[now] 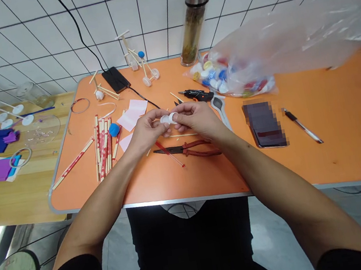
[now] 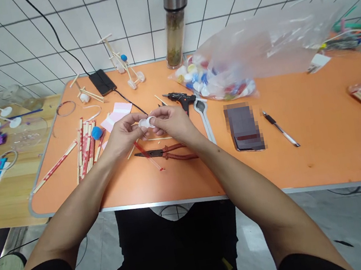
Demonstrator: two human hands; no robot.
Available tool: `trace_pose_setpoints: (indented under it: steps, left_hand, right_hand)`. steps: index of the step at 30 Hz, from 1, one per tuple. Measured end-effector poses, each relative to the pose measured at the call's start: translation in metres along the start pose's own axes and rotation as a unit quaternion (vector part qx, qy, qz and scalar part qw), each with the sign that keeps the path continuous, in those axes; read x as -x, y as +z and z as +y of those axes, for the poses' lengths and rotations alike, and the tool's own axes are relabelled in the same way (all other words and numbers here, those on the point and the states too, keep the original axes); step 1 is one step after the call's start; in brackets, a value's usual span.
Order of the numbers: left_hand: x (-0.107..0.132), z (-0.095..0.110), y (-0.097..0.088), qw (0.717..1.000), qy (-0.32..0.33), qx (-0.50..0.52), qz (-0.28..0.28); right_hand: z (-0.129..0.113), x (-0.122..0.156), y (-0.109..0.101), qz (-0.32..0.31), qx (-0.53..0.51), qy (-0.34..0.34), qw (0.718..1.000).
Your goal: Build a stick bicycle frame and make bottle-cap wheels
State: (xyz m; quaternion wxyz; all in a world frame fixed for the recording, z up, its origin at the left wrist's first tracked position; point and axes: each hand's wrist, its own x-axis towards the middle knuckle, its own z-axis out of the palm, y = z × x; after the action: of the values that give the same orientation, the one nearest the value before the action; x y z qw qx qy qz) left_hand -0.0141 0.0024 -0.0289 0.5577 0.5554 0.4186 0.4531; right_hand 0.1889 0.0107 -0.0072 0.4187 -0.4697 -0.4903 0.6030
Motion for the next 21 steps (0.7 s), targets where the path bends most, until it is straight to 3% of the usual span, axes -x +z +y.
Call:
trace_pose_setpoints:
  steps: [5, 12, 21]
  left_hand:
    - [-0.001, -0.002, 0.001, 0.999, -0.007, -0.049, 0.004]
    - [-0.001, 0.000, 0.002, 1.000, -0.013, 0.005, 0.005]
    - [-0.004, -0.005, -0.001, 1.000, 0.011, -0.007, 0.003]
  right_hand:
    - [0.003, -0.005, 0.000, 0.041, 0.056, -0.045, 0.997]
    - [0.011, -0.010, -0.004, 0.037, 0.102, -0.068, 0.992]
    - [0.012, -0.009, 0.001, 0.035, 0.103, -0.075, 0.991]
